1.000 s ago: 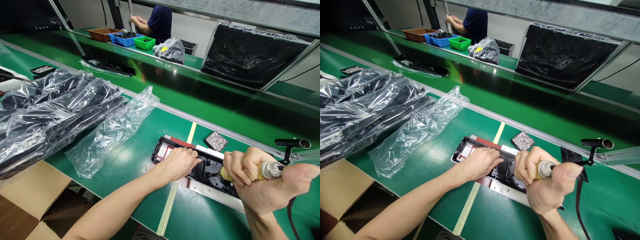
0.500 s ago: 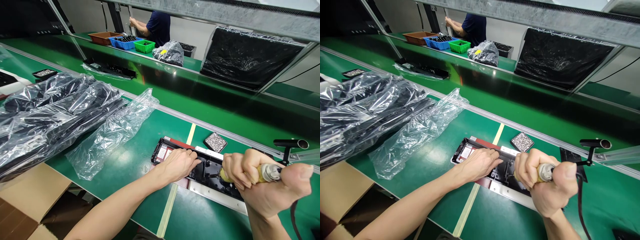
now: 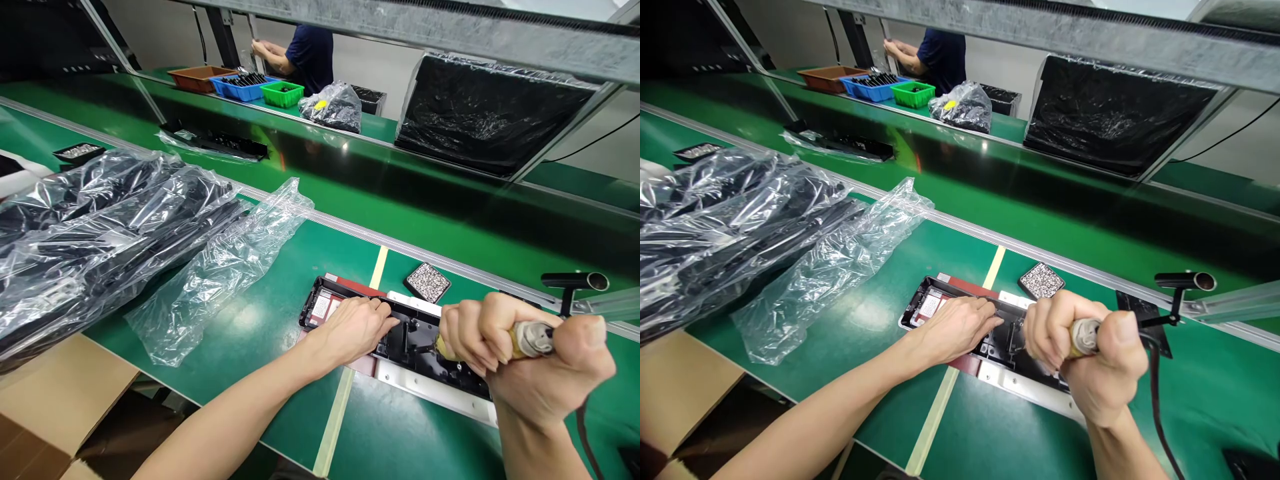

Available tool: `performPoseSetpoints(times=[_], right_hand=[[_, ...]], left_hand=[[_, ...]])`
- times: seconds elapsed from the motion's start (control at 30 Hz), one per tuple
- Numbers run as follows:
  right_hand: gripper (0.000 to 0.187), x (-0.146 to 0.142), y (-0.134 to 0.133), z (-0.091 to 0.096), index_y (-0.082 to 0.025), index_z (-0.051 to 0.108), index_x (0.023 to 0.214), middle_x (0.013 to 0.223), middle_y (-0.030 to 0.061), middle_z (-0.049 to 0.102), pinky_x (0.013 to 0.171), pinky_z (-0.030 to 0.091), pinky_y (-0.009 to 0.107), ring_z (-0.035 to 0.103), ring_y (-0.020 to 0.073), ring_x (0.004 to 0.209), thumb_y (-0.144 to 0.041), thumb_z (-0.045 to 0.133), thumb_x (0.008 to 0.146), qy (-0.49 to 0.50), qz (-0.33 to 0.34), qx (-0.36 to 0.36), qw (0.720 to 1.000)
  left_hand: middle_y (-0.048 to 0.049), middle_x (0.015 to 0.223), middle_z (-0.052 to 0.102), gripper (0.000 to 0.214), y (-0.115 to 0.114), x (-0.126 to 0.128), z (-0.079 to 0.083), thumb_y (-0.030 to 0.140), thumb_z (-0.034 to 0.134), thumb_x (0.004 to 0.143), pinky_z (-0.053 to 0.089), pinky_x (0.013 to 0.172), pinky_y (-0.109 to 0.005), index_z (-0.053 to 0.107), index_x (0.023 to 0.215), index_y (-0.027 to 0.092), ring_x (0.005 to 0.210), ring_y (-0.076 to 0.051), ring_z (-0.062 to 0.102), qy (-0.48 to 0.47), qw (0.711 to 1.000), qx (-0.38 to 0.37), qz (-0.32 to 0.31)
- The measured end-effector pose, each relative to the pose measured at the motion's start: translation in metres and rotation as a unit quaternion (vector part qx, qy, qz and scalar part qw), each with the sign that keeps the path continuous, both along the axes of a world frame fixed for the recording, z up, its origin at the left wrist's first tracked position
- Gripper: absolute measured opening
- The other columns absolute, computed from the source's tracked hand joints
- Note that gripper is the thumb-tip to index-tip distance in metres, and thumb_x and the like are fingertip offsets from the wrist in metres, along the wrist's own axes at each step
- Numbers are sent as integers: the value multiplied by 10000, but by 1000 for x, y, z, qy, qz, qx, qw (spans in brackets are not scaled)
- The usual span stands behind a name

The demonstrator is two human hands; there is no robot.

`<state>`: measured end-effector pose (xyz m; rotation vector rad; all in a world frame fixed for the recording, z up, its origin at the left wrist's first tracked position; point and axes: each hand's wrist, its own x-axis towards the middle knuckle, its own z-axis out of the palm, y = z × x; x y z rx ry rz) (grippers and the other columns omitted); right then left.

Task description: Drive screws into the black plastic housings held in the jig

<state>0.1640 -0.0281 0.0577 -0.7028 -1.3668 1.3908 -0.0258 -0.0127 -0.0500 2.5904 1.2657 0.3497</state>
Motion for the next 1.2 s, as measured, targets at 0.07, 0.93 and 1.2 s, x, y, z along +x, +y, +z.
performPoseSetpoints(times=[0.07,0.93,1.2], right_hand=[[693,1,0,0,-222,519,541,423,-13,405,401,344,312,368,140,376,-785,530,945,3,-14,-7,1000],[738,-6,-4,-5,-216,481,512,401,-22,343,382,304,285,331,110,359,-818,500,938,10,-82,-5,997],[716,-9,-2,-5,-220,474,495,391,-28,318,367,275,275,306,108,348,-782,526,935,19,-96,-10,995]], left_hand=[[-73,901,726,378,0,0,1,382,391,1148,537,692,-358,646,982,157,806,-265,741,7,1000,0,-1],[-83,942,748,388,1,2,1,374,387,1150,534,685,-370,661,1005,142,849,-294,763,7,1000,-6,-4],[-90,955,748,391,1,2,5,371,382,1150,545,687,-386,665,1013,139,862,-306,763,16,1000,-16,-6]])
